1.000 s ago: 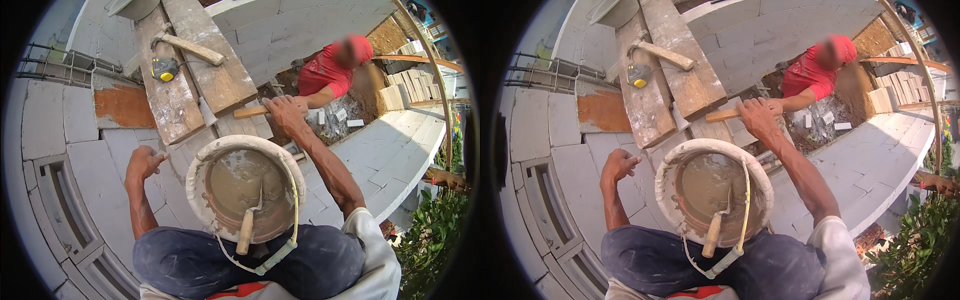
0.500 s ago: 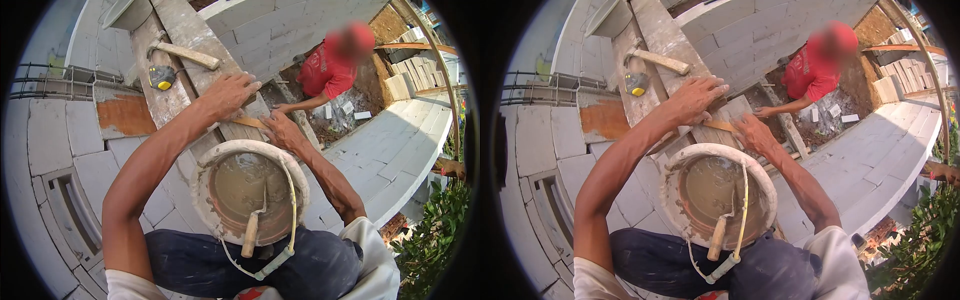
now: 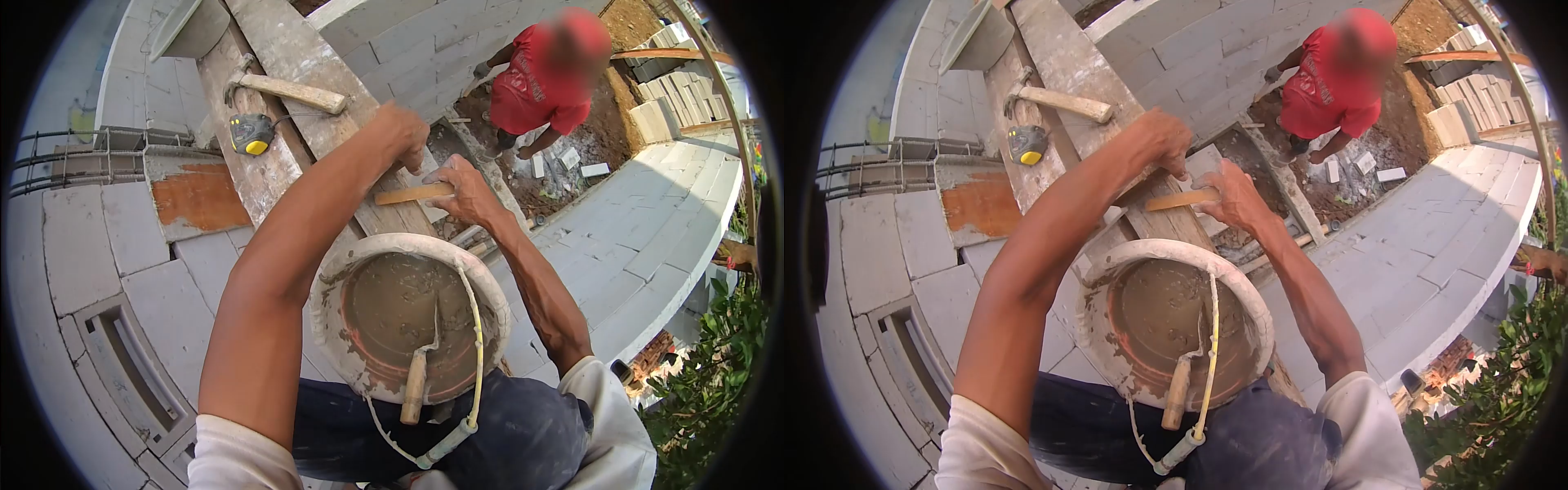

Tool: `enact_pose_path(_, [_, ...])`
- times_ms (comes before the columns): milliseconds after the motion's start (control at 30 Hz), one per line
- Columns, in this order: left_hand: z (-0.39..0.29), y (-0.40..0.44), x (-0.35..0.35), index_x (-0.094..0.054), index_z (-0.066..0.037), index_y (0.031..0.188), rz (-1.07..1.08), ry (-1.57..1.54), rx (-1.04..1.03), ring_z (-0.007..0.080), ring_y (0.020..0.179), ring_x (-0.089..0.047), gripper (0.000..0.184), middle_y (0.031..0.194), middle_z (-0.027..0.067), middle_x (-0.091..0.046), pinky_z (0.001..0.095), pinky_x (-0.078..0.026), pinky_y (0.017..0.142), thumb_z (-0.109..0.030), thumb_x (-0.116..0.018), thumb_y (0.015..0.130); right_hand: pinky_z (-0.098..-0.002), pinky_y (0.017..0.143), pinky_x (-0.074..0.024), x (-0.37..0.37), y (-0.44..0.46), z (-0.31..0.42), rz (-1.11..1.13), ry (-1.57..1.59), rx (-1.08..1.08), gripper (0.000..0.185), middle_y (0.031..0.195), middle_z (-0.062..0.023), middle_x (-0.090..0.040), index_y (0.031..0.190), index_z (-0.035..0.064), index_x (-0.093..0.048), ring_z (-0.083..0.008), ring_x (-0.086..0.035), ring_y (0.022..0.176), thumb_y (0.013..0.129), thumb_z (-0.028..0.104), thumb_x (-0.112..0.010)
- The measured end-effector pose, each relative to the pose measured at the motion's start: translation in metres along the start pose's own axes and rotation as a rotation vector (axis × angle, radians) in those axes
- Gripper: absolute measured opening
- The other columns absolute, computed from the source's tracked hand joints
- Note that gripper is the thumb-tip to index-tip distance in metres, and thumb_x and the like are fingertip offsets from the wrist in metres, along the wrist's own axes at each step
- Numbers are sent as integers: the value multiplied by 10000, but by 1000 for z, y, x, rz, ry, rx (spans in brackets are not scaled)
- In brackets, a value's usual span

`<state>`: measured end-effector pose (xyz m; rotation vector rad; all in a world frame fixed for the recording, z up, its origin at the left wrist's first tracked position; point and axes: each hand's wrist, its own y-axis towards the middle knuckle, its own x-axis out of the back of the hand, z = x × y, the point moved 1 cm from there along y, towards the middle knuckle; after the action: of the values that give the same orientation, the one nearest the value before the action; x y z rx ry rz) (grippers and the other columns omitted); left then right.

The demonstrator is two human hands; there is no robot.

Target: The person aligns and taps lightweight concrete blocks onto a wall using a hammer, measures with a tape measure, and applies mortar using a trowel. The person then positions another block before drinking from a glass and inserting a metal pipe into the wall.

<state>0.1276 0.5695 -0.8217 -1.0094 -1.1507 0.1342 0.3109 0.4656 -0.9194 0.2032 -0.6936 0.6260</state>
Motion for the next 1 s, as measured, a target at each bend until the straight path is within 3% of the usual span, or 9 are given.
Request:
enact_pose_path(67, [3, 12, -6, -855, -165, 1029, 46, 19, -10, 257, 1110, -765, 360, 1145, 63, -823, 448, -583, 948, -441, -792, 806, -453, 966, -528, 4, 11, 8, 22, -7, -11, 525, 1160, -180, -622, 1229, 62, -735, -360, -630, 1116, 768, 215, -935])
enact_pose_path(133, [3, 8, -2, -856, -160, 1017, 44, 46, -14, 269, 1105, -769, 321, 1139, 83, -821, 431, -600, 897, -368, -733, 805, -400, 943, -539, 3, 17, 8, 56, 458, -249, 577, 1165, -130, -631, 1264, 27, -707, -268, -647, 1082, 770, 198, -951])
enact_pose_path(167, [1, 7, -1, -858, -155, 1005, 42, 73, -22, 280, 1099, -772, 306, 1134, 103, -820, 414, -616, 845, -294, -674, 803, -400, 943, -539, -2, 17, 7, 53, 461, -252, 577, 1165, -130, -631, 1264, 27, -707, -268, -647, 1082, 770, 198, -951])
enact_pose_path(233, [4, 5, -1, -856, -138, 1001, 13, 52, -60, 303, 1071, -777, 329, 1110, 128, -817, 421, -618, 841, -277, -646, 789, -282, 818, -536, -13, 14, 4, -148, 906, -430, 576, 1113, -54, -611, 1288, 19, -662, -127, -622, 976, 801, 122, -951])
enact_pose_path(333, [9, 6, -2, -849, -101, 988, -24, 9, -104, 343, 1021, -781, 360, 1066, 173, -810, 434, -619, 836, -270, -617, 771, -243, 780, -540, -30, -1, 7, -354, 1113, -603, 637, 1056, -47, -634, 1316, -12, -621, -122, -629, 885, 784, 88, -958])
enact_pose_path(467, [18, 17, -19, -806, -29, 835, -176, -78, -182, 426, 868, -757, 340, 886, 243, -766, 492, -610, 774, -297, -644, 702, -336, 820, -561, -49, 0, -11, -514, 1009, -624, 620, 1079, -90, -659, 1264, -21, -668, -192, -661, 946, 755, 162, -970])
enact_pose_path(567, [15, 11, -10, -832, -47, 973, -93, -28, -163, 385, 965, -777, 384, 1027, 219, -795, 457, -619, 816, -284, -607, 770, -332, 832, -559, -37, 11, 0, -571, 777, -577, 582, 1037, -98, -699, 1201, -16, -705, -189, -671, 931, 731, 197, -973])
enact_pose_path(733, [17, 7, -6, -828, -44, 960, -96, -60, -193, 402, 939, -775, 377, 1001, 232, -790, 472, -622, 798, -282, -606, 771, -326, 819, -554, -24, 23, 12, -591, 593, -525, 482, 1002, -107, -741, 1099, -1, -750, -171, -675, 909, 730, 239, -947])
enact_pose_path(1000, [22, 8, -12, -818, -35, 895, -194, -150, -219, 446, 911, -748, 468, 926, 275, -758, 498, -600, 799, -477, -682, 832, -308, 800, -563, -40, 42, 11, -568, 770, -581, 496, 1041, -104, -744, 1137, -15, -725, -165, -694, 913, 751, 200, -950])
